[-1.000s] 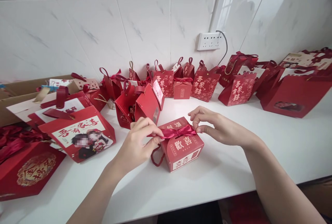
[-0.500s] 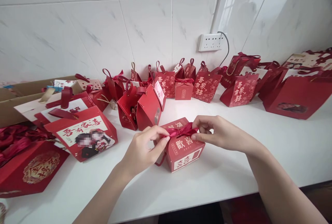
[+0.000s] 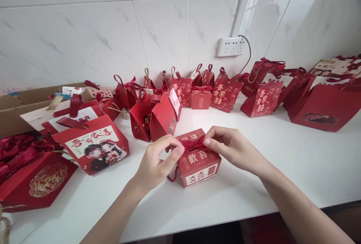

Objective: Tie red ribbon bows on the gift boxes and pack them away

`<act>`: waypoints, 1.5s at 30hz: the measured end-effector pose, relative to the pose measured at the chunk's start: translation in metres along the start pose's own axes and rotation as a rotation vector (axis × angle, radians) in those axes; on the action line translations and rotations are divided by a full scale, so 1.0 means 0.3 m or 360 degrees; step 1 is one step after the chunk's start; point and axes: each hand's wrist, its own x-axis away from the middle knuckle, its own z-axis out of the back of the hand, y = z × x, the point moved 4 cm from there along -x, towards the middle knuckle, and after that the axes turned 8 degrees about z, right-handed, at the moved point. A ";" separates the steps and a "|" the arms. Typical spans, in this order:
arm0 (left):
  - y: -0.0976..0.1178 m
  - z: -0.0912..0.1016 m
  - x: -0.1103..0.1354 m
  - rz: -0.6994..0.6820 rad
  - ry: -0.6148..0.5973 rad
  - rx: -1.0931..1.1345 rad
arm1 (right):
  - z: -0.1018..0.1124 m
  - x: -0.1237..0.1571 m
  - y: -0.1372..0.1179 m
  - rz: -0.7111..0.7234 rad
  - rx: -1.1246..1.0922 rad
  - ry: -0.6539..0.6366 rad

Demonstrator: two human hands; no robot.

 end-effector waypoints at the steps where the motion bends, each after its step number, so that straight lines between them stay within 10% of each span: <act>1: -0.004 0.001 -0.002 0.0069 0.0009 0.0028 | 0.000 -0.002 0.008 -0.0041 0.0010 0.0040; 15: -0.056 -0.012 -0.009 0.0892 -0.0411 0.0731 | 0.028 -0.024 0.019 -0.0265 -0.0243 0.0102; 45: -0.052 0.012 -0.029 0.0907 -0.0595 0.0602 | 0.081 -0.020 0.089 -0.0595 -0.0755 -0.0337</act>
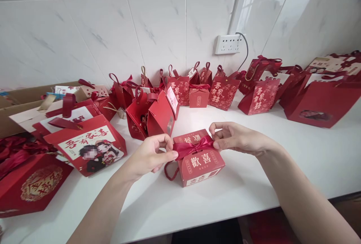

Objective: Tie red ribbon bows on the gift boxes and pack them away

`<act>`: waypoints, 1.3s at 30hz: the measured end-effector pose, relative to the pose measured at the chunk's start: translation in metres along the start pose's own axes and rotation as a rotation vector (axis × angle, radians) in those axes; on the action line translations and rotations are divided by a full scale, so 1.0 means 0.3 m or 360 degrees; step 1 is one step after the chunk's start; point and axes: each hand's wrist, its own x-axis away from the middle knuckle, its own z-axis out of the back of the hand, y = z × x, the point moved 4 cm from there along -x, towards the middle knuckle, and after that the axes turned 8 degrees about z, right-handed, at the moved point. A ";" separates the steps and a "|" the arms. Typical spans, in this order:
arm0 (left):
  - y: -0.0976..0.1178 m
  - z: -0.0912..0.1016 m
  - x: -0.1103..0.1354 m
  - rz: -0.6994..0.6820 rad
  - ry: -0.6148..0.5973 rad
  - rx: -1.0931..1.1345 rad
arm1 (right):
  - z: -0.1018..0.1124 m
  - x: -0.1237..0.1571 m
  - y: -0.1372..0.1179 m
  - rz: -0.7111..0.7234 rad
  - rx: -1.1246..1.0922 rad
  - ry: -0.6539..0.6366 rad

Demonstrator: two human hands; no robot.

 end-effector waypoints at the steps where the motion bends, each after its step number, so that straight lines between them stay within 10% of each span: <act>1: -0.001 0.000 0.000 0.0003 -0.0009 -0.0002 | 0.001 0.000 0.000 -0.0004 -0.0006 0.0002; 22: -0.024 0.008 -0.010 -0.0078 -0.0041 -0.0109 | 0.045 0.012 0.001 0.0058 0.0079 -0.0095; 30: 0.087 -0.012 0.020 -0.0815 0.0663 -0.0694 | 0.107 0.017 0.003 -0.0106 0.0486 -0.0057; 39: 0.117 -0.129 -0.019 -0.0854 0.0365 -0.1292 | 0.062 -0.023 0.029 -0.0074 0.0484 -0.0229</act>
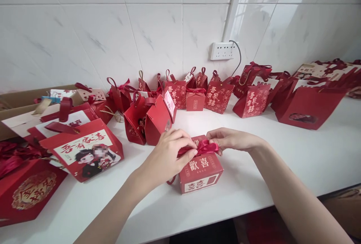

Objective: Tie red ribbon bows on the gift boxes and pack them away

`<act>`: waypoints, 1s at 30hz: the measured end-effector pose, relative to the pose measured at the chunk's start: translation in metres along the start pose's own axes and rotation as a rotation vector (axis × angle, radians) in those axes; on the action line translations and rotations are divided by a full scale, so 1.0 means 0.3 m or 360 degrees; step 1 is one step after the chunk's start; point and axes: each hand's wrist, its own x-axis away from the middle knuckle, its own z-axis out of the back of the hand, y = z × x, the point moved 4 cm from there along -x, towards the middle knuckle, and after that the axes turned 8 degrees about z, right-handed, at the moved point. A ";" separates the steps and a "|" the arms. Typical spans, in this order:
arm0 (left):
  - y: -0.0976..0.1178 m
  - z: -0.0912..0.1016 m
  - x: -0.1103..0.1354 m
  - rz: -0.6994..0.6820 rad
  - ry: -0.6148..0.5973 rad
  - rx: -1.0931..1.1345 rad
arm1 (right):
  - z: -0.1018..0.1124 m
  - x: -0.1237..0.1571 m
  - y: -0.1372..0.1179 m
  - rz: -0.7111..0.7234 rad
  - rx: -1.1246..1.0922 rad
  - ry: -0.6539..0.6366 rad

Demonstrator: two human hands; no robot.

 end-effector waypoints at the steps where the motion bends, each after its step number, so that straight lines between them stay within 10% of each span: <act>1: -0.005 0.000 -0.001 0.0006 -0.0047 0.0027 | 0.000 -0.002 -0.001 0.0023 0.0000 -0.0028; 14: -0.035 -0.021 -0.004 0.0020 -0.0122 0.0336 | 0.019 -0.066 0.008 0.0362 -0.0590 0.0650; 30: -0.036 -0.031 -0.010 -0.0061 -0.0128 0.0322 | -0.013 -0.165 -0.015 0.0147 -0.0325 0.0848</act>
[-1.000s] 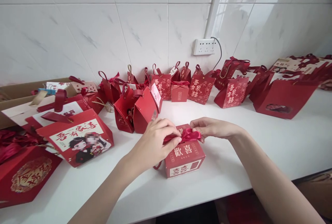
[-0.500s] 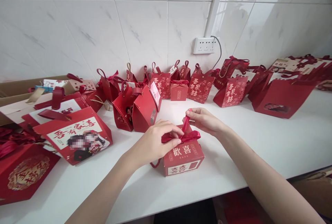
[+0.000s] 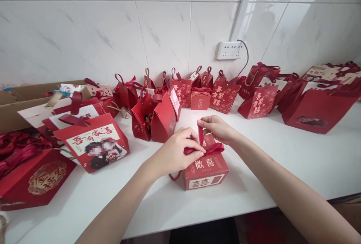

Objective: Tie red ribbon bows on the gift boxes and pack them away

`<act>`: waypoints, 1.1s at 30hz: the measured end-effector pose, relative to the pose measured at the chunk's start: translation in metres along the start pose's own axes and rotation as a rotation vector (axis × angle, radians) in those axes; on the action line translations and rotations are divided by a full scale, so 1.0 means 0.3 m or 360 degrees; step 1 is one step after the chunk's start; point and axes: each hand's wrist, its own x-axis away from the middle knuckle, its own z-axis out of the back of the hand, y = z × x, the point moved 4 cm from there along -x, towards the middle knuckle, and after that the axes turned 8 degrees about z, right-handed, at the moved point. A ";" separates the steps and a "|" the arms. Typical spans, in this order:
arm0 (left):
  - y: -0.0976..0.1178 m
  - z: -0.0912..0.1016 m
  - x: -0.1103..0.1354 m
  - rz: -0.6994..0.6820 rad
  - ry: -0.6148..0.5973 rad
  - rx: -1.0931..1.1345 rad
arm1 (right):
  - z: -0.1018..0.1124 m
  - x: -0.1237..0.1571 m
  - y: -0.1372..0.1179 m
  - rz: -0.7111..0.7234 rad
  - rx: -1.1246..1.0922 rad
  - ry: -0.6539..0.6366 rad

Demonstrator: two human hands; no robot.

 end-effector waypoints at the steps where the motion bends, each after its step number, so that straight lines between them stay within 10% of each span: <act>1: 0.000 -0.002 0.000 0.0006 -0.0009 -0.0005 | -0.002 -0.004 -0.003 0.0019 0.0086 -0.0004; 6: -0.005 -0.004 0.012 -0.0025 0.0025 0.0061 | 0.000 -0.035 -0.059 0.0107 0.0715 -0.0054; 11: -0.088 0.079 0.028 0.0146 0.0348 0.0496 | -0.049 -0.011 -0.227 0.0675 0.1225 -0.0264; 15: -0.156 0.104 0.040 0.0634 -0.0259 0.0688 | -0.088 0.097 -0.297 0.0727 0.1692 -0.0430; 20: -0.153 0.087 0.068 0.0709 -0.0860 0.0345 | -0.093 0.300 -0.243 0.0831 0.1969 0.0079; 27: -0.146 0.120 0.062 0.0589 -0.0652 0.0828 | -0.263 0.483 -0.056 0.1178 0.2144 0.0955; 33: -0.179 0.094 0.033 0.0569 -0.0361 0.0947 | -0.305 0.428 0.002 0.1044 0.1925 0.1079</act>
